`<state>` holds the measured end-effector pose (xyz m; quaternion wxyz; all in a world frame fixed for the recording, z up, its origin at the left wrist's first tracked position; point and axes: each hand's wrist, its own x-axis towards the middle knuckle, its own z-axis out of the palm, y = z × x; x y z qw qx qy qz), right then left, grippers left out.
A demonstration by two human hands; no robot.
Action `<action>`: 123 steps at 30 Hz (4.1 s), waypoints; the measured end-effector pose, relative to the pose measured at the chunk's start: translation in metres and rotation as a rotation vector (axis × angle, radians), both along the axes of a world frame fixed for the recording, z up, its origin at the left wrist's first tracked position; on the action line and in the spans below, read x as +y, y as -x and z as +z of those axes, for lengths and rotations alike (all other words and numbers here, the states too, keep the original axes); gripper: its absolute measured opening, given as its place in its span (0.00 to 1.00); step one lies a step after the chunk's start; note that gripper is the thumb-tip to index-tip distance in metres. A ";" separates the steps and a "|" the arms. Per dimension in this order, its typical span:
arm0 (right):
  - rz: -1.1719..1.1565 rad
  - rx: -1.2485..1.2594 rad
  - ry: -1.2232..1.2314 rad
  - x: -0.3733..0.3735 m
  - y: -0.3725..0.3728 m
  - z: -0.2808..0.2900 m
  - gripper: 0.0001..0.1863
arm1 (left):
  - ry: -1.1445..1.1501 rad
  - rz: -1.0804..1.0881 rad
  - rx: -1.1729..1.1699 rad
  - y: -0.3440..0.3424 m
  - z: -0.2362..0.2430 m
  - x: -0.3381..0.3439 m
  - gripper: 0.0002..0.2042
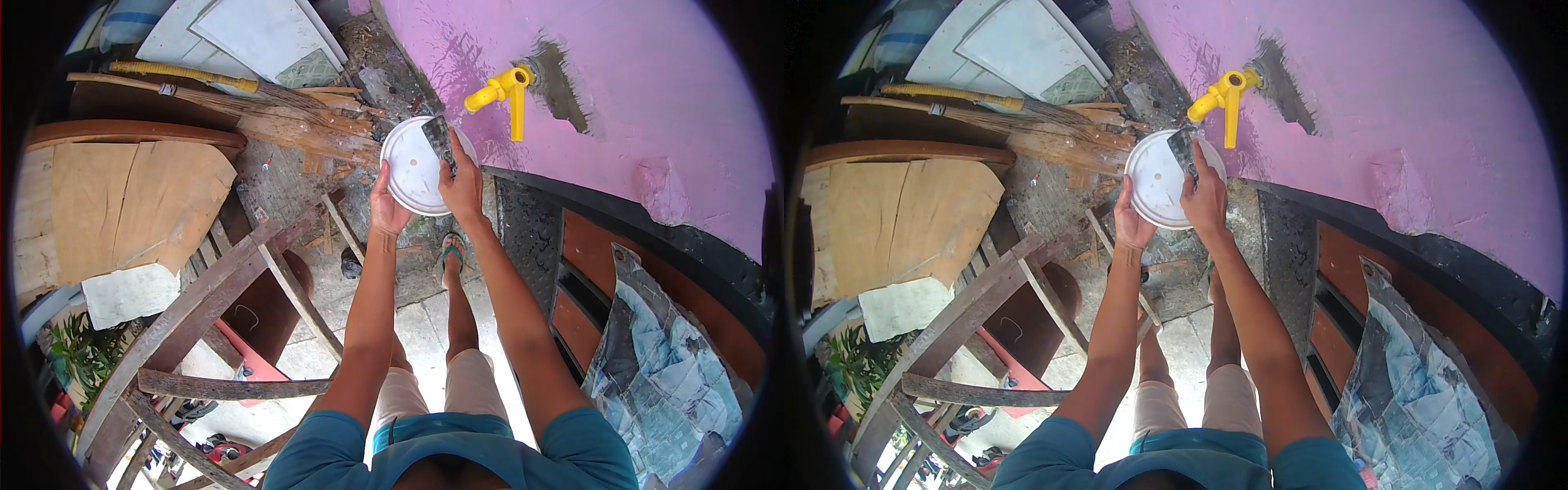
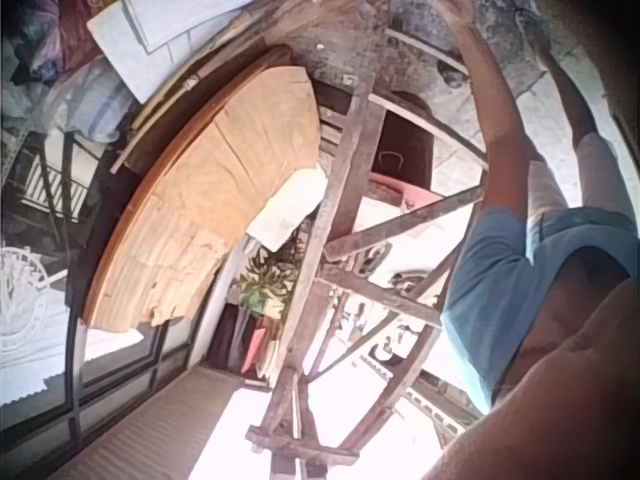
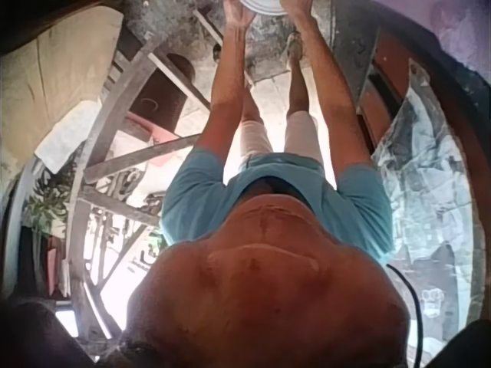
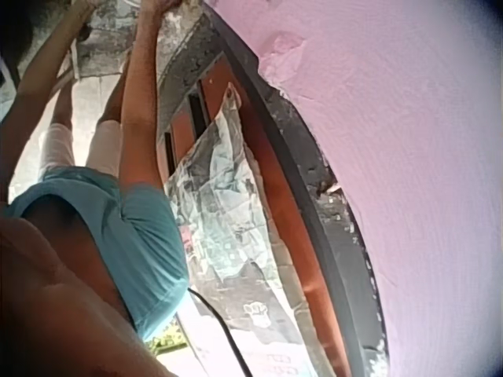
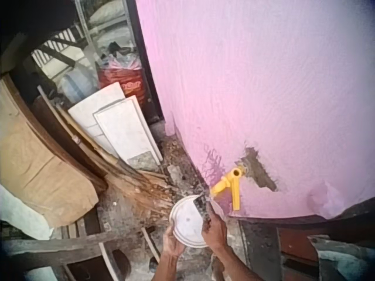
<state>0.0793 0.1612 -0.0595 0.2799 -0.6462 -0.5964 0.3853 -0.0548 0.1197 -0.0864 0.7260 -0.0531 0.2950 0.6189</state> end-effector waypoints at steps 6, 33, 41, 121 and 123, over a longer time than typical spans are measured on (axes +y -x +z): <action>0.166 -0.005 -0.022 -0.001 -0.004 0.008 0.33 | -0.027 -0.021 0.041 -0.001 0.003 0.005 0.31; 0.431 -0.063 -0.036 -0.007 -0.034 0.014 0.30 | -0.029 -0.056 0.072 0.025 0.002 0.012 0.34; 0.455 0.072 -0.160 -0.018 -0.033 0.001 0.32 | -0.035 -0.015 0.119 0.022 0.007 0.019 0.35; 0.086 0.589 0.473 0.068 -0.035 0.028 0.15 | 0.066 -0.078 0.437 0.004 -0.007 0.075 0.29; 0.097 0.273 0.125 0.061 -0.037 0.010 0.13 | 0.117 -0.290 0.867 0.005 -0.013 0.078 0.25</action>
